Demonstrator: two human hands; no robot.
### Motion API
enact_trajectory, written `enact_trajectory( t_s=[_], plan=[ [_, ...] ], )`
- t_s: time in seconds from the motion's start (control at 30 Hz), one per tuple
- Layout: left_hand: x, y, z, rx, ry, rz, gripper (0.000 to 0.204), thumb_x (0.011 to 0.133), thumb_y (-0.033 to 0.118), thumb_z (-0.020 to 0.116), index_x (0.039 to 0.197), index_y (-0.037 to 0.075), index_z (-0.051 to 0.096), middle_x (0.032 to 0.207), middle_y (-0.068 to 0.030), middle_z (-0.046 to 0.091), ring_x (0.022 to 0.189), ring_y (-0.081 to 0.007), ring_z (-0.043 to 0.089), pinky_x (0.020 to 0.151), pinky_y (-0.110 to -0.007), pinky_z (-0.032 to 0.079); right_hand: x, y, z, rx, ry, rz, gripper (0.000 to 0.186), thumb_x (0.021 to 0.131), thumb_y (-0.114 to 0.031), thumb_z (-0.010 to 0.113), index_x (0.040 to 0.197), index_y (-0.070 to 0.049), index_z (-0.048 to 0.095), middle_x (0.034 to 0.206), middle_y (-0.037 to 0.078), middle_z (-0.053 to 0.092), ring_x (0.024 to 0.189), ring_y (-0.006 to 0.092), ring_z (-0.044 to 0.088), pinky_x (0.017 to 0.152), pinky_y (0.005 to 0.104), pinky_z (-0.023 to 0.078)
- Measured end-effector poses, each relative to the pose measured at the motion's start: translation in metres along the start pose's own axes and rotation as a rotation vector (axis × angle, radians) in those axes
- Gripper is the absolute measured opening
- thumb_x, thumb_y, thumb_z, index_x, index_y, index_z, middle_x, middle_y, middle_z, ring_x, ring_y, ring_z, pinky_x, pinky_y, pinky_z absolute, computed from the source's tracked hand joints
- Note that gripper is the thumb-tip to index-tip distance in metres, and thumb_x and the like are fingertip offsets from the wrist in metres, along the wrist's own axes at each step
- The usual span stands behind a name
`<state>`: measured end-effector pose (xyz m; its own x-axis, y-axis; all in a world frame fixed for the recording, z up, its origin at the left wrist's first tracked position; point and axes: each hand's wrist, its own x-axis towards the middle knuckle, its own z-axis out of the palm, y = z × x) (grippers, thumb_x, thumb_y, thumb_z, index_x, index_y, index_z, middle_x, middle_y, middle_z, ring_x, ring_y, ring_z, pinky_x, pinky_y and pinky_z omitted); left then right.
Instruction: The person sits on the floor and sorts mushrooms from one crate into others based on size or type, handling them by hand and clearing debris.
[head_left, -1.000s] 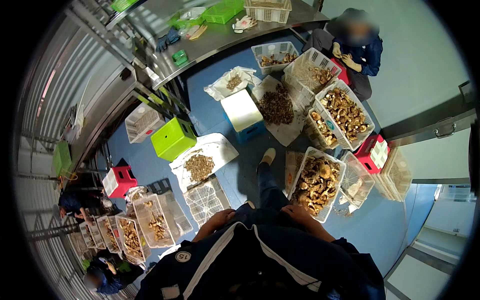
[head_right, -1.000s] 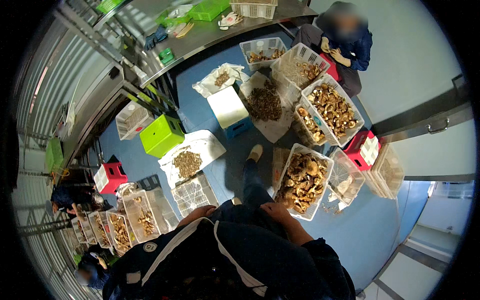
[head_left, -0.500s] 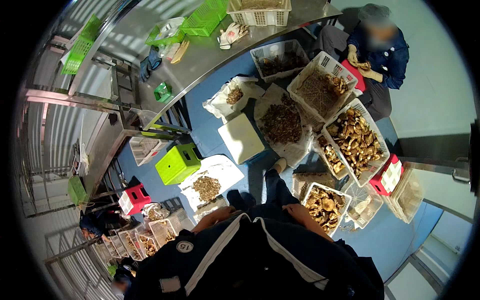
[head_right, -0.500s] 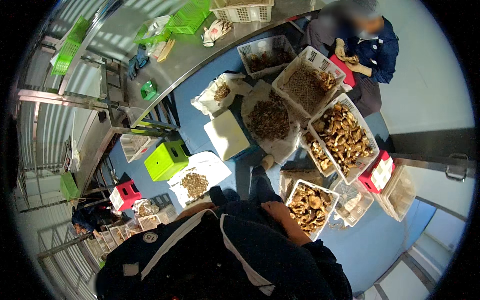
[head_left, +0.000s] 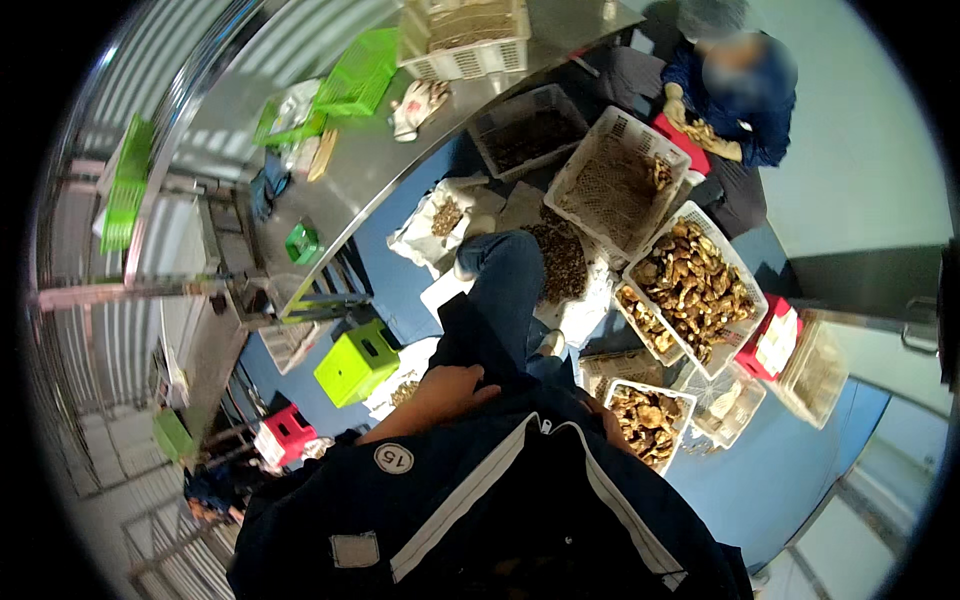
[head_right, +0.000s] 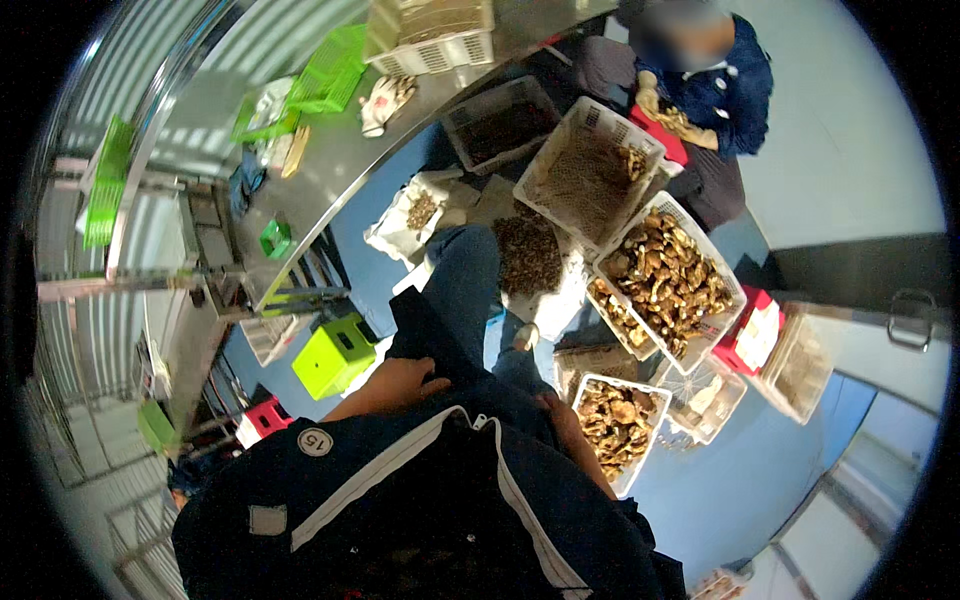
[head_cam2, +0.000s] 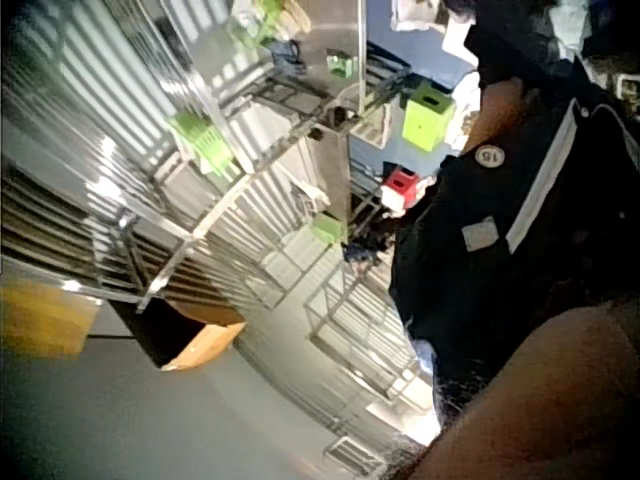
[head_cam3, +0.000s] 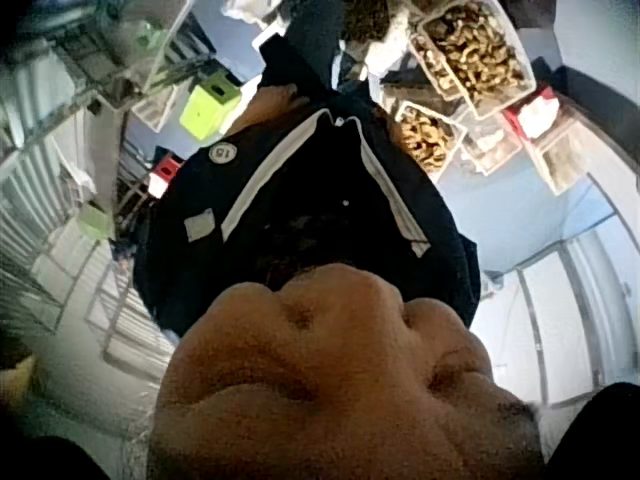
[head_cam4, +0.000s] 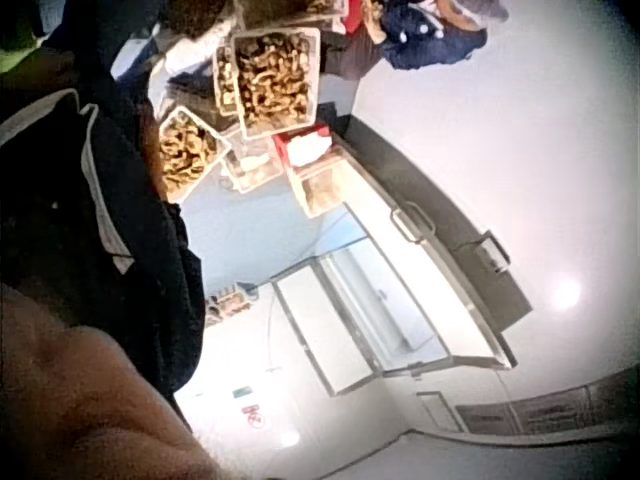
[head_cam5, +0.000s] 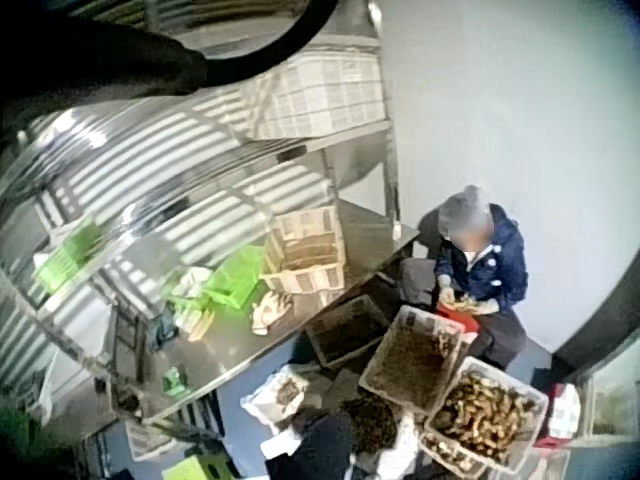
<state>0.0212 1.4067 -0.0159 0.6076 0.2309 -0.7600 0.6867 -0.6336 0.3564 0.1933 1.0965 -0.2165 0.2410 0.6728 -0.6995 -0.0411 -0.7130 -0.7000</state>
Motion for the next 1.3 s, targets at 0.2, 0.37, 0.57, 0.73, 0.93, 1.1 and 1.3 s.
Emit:
enact_trajectory(
  t_s=[0.2, 0.37, 0.57, 0.73, 0.93, 1.1, 1.3],
  plan=[
    [0.104, -0.030, -0.052, 0.122, -0.029, 0.088, 0.059, 0.092, 0.064, 0.054, 0.093, 0.006, 0.061, 0.079, -0.0167, 0.066, 0.073, -0.0360, 0.067, 0.065, -0.046, 0.052, 0.026, -0.017, -0.007, -0.249, 0.045, -0.160, 0.045, 0.104, -0.024, 0.031, 0.139, -0.007, 0.052, 0.131, 0.022, 0.060, 0.111, 0.0419, 0.062, 0.098, 0.0462, 0.048],
    [0.198, -0.054, -0.094, 0.095, -0.204, 0.296, 0.048, 0.098, 0.051, 0.055, 0.089, 0.004, 0.060, 0.083, -0.0160, 0.064, 0.076, -0.0340, 0.064, 0.069, -0.044, 0.050, 0.081, -0.010, 0.025, -0.232, 0.246, -0.087, 0.041, 0.100, -0.021, 0.039, 0.139, -0.016, 0.052, 0.120, 0.018, 0.066, 0.096, 0.0405, 0.067, 0.081, 0.0467, 0.055],
    [0.311, -0.092, -0.145, 0.154, -0.393, 0.560, 0.048, 0.099, 0.050, 0.052, 0.103, 0.003, 0.067, 0.103, -0.0155, 0.065, 0.105, -0.0340, 0.060, 0.087, -0.044, 0.049, 0.108, -0.113, 0.045, 0.092, 0.289, 0.355, 0.051, 0.102, -0.050, 0.040, 0.110, -0.012, 0.074, 0.101, 0.020, 0.071, 0.097, 0.0409, 0.067, 0.083, 0.0494, 0.052],
    [0.341, -0.116, -0.165, 0.322, -0.796, 0.409, 0.050, 0.101, 0.050, 0.048, 0.112, 0.006, 0.067, 0.110, -0.0149, 0.068, 0.105, -0.0352, 0.062, 0.095, -0.046, 0.048, 0.112, -0.164, 0.066, 0.092, 0.249, 0.460, 0.051, 0.102, -0.049, 0.040, 0.112, -0.010, 0.072, 0.100, 0.023, 0.070, 0.097, 0.0424, 0.066, 0.086, 0.0500, 0.051],
    [0.330, -0.128, -0.186, 0.427, -0.977, 0.380, 0.048, 0.103, 0.040, 0.044, 0.129, 0.004, 0.061, 0.115, -0.0189, 0.068, 0.102, -0.0346, 0.065, 0.093, -0.046, 0.051, 0.120, -0.149, 0.075, 0.208, 0.133, 0.452, 0.048, 0.102, -0.047, 0.040, 0.117, -0.013, 0.071, 0.104, 0.024, 0.069, 0.099, 0.0423, 0.065, 0.086, 0.0499, 0.049],
    [0.316, -0.148, -0.158, 0.315, -0.750, 0.352, 0.051, 0.101, 0.049, 0.047, 0.115, 0.002, 0.063, 0.096, -0.0231, 0.067, 0.092, -0.0368, 0.066, 0.082, -0.046, 0.053, 0.159, -0.116, 0.067, 0.119, -0.034, 0.333, 0.044, 0.102, -0.043, 0.046, 0.115, -0.009, 0.070, 0.107, 0.018, 0.070, 0.099, 0.0375, 0.067, 0.084, 0.0469, 0.051],
    [0.392, -0.104, -0.119, 0.479, -0.906, 0.165, 0.044, 0.098, 0.051, 0.054, 0.109, 0.009, 0.061, 0.084, -0.0139, 0.069, 0.072, -0.0286, 0.067, 0.066, -0.042, 0.051, 0.246, -0.064, 0.056, -0.156, 0.438, 0.090, 0.018, 0.087, -0.027, 0.067, 0.089, -0.010, 0.065, 0.086, 0.010, 0.065, 0.086, 0.0302, 0.061, 0.083, 0.0422, 0.045]
  ],
)
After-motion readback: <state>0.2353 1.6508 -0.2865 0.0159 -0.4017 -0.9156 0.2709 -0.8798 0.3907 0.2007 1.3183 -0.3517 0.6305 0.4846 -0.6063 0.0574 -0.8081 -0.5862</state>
